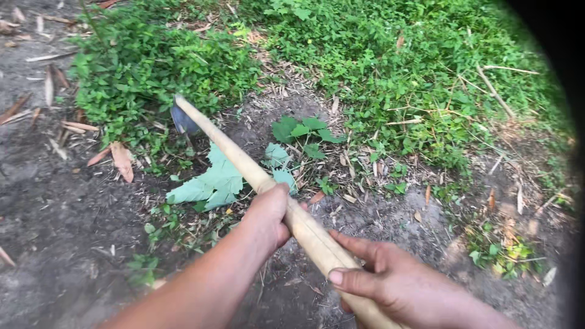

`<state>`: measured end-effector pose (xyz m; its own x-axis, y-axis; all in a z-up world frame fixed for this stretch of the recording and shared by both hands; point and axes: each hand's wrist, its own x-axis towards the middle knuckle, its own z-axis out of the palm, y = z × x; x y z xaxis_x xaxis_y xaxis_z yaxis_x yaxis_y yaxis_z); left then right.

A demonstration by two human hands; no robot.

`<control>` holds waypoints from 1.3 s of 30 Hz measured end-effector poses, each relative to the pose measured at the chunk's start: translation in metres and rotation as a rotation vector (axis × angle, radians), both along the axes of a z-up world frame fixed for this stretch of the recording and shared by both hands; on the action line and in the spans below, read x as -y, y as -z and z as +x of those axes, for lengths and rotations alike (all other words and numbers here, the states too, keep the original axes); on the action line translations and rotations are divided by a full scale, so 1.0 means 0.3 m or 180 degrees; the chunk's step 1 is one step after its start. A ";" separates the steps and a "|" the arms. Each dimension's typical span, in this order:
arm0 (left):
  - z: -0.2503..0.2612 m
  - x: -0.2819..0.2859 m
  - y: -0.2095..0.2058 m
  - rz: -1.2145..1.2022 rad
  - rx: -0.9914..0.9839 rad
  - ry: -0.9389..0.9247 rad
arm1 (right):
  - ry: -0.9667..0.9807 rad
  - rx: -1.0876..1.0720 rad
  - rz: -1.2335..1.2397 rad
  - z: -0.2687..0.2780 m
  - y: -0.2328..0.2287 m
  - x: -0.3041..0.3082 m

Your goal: The person uses a hoe to dig into the soil in an outdoor garden area.

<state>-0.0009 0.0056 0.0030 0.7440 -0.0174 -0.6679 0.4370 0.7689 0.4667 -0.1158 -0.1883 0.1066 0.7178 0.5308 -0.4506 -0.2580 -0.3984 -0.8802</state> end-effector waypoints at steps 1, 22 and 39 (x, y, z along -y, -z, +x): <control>0.008 -0.011 -0.017 0.0053 0.0101 0.0021 | 0.0050 -0.0127 0.0080 -0.003 -0.028 -0.008; 0.145 -0.132 0.203 0.0227 0.0364 0.0554 | 0.0562 -0.0676 -0.0527 0.092 0.065 -0.176; 0.265 -0.245 -0.295 0.0994 0.1269 0.0170 | 0.0386 -0.0341 0.0432 0.256 -0.223 -0.247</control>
<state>0.0787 0.0790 0.0914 0.9456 0.0929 -0.3117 0.2130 0.5475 0.8093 -0.0392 -0.1142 0.1736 0.7319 0.5046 -0.4580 -0.3918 -0.2383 -0.8887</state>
